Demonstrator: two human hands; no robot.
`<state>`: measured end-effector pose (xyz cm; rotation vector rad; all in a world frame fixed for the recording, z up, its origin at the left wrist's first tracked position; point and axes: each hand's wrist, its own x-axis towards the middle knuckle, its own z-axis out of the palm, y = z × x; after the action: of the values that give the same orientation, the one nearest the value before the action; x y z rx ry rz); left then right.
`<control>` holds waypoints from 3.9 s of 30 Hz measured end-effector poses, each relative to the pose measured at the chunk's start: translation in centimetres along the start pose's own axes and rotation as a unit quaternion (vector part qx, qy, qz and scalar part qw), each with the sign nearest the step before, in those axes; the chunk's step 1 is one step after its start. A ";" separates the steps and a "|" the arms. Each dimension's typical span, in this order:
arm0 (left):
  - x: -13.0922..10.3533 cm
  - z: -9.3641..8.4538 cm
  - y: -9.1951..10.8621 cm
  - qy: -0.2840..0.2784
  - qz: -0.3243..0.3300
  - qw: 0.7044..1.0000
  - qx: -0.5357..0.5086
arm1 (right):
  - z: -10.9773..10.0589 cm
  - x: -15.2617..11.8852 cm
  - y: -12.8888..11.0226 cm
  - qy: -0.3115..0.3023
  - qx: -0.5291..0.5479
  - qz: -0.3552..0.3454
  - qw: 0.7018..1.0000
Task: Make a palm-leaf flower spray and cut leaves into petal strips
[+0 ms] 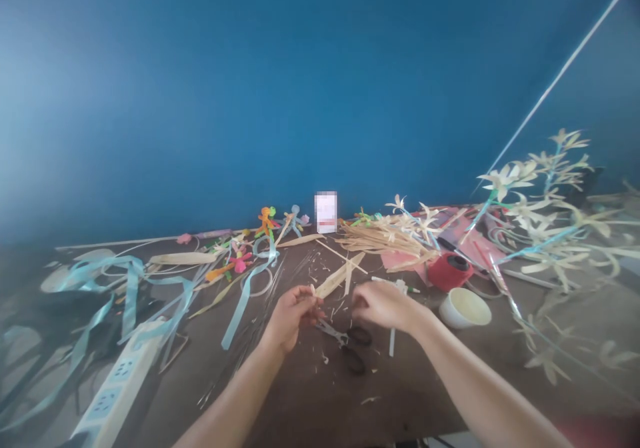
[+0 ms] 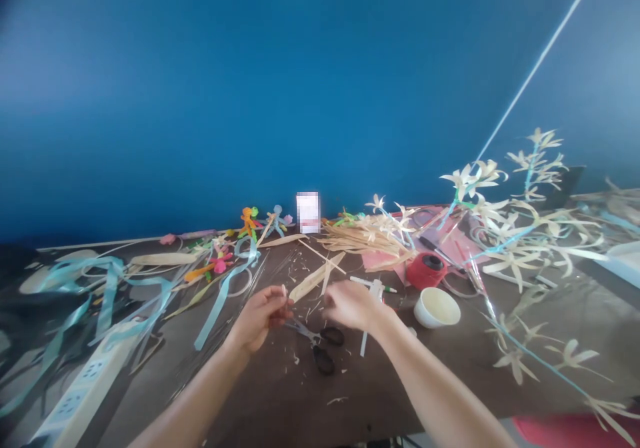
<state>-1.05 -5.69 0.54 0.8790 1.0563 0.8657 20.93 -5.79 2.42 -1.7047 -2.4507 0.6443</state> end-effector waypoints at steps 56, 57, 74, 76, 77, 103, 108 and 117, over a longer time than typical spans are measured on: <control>-0.4 1.6 -0.5 0.026 0.067 0.995 0.073 | 2.8 1.9 -3.7 0.163 0.283 -0.012 0.945; -0.3 1.7 -0.5 0.029 0.069 0.994 0.076 | 2.9 2.0 -3.7 0.160 0.294 -0.016 0.942; -0.5 1.8 0.2 -0.004 -0.095 0.987 -0.130 | 2.5 1.1 -3.9 0.164 0.387 -0.047 0.906; -0.7 2.1 0.2 0.039 -0.015 0.997 -0.065 | 2.8 1.2 -3.7 0.151 0.409 -0.024 0.900; -0.8 2.1 0.1 0.057 0.025 0.998 -0.024 | 2.9 1.2 -3.6 0.143 0.418 -0.017 0.897; -3.7 1.9 1.2 0.064 0.207 0.948 0.231 | 2.0 -0.3 -5.6 -0.154 0.705 0.064 0.690; -4.3 1.6 1.1 0.058 0.226 0.941 0.244 | 1.5 -0.6 -5.6 -0.218 0.730 0.070 0.643; -4.6 1.3 1.4 0.048 0.250 0.928 0.273 | 1.1 -0.3 -5.2 -0.254 0.744 0.045 0.616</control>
<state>-1.16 -9.51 3.69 1.6394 1.2033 1.0604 16.17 -7.92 3.43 -0.8089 -0.8899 2.3940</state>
